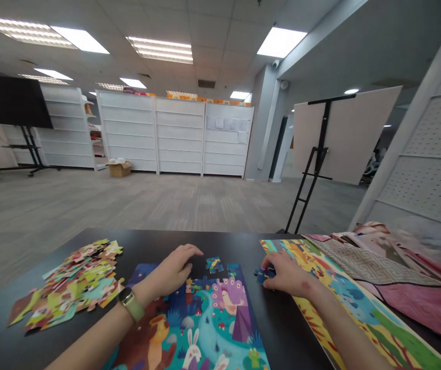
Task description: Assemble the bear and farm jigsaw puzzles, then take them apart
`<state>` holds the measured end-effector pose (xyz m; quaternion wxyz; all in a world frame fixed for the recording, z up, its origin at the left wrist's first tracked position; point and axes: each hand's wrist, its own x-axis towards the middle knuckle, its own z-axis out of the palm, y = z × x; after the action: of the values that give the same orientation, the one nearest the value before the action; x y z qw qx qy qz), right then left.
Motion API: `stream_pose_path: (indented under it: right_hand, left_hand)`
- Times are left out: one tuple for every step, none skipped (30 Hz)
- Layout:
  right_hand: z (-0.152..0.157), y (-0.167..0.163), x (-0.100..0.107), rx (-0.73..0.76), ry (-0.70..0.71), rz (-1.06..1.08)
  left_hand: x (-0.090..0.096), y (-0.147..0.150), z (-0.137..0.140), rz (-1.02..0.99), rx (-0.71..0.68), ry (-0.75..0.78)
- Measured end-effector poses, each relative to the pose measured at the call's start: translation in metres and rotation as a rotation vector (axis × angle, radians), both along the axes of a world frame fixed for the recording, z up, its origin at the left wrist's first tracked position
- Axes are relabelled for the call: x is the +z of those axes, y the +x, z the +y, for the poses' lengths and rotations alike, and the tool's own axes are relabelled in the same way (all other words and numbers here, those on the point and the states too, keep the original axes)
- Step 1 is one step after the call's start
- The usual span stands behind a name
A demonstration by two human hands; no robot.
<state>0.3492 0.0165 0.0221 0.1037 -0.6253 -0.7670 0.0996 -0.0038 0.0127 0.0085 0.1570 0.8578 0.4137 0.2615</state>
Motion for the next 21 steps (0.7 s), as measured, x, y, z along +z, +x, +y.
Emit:
stream_pose_path:
  right_hand:
    - [0.0, -0.002, 0.0, 0.009, 0.003, 0.009]
    - [0.0, -0.004, 0.0, 0.019, 0.005, 0.018]
    - [0.0, -0.005, 0.0, 0.029, 0.007, 0.027]
    - [0.0, -0.007, 0.0, 0.04, 0.007, 0.036]
    - [-0.001, -0.009, 0.0, 0.05, 0.007, 0.044]
    - [-0.001, -0.01, 0.001, 0.063, 0.005, 0.05]
    - [-0.002, -0.012, 0.001, 0.079, 0.008, 0.058]
    - [-0.002, -0.013, 0.002, 0.098, 0.015, 0.07]
    - [-0.003, -0.014, 0.002, 0.121, 0.027, 0.085]
    - [-0.003, -0.015, 0.003, 0.144, 0.04, 0.103]
    - [-0.004, -0.017, 0.004, 0.163, 0.053, 0.12]
    - [-0.004, -0.018, 0.004, 0.177, 0.061, 0.135]
    - [-0.005, -0.02, 0.005, 0.183, 0.064, 0.148]
    - [-0.004, -0.022, 0.004, 0.186, 0.061, 0.162]
    - [-0.004, -0.024, 0.004, 0.193, 0.058, 0.18]
    - [-0.004, -0.026, 0.002, 0.206, 0.056, 0.206]
    - [-0.003, -0.028, 0.001, 0.226, 0.058, 0.236]
    - [-0.002, -0.03, -0.001, 0.249, 0.065, 0.27]
    - [-0.002, -0.031, -0.003, 0.267, 0.077, 0.303]
    - [-0.001, -0.032, -0.004, 0.278, 0.089, 0.332]
    - [-0.001, -0.033, -0.006, 0.277, 0.098, 0.357]
  left_hand:
    - [0.003, 0.002, 0.003, 0.013, 0.008, -0.011]
    - [0.005, 0.005, 0.007, 0.032, 0.013, -0.02]
    - [0.006, 0.009, 0.01, 0.053, 0.013, -0.025]
    - [0.005, 0.014, 0.013, 0.072, 0.007, -0.028]
    - [0.004, 0.02, 0.015, 0.086, 0.001, -0.029]
    - [0.001, 0.026, 0.017, 0.096, -0.004, -0.029]
    - [-0.002, 0.031, 0.019, 0.103, -0.007, -0.026]
    - [-0.006, 0.035, 0.02, 0.109, -0.006, -0.022]
    - [-0.009, 0.038, 0.021, 0.113, -0.001, -0.018]
    - [-0.012, 0.04, 0.022, 0.115, 0.003, -0.012]
    - [-0.014, 0.041, 0.022, 0.116, 0.004, -0.008]
    - [-0.016, 0.04, 0.022, 0.117, -0.001, -0.004]
    - [-0.017, 0.04, 0.023, 0.119, -0.009, -0.001]
    - [-0.017, 0.039, 0.023, 0.12, -0.02, 0.002]
    - [-0.016, 0.038, 0.023, 0.122, -0.031, 0.004]
    - [-0.016, 0.037, 0.023, 0.124, -0.041, 0.006]
    - [-0.015, 0.036, 0.022, 0.126, -0.049, 0.007]
    - [-0.014, 0.035, 0.022, 0.127, -0.056, 0.007]
    - [-0.012, 0.034, 0.021, 0.128, -0.06, 0.006]
    - [-0.011, 0.032, 0.021, 0.128, -0.062, 0.006]
    - [-0.01, 0.029, 0.019, 0.125, -0.062, 0.005]
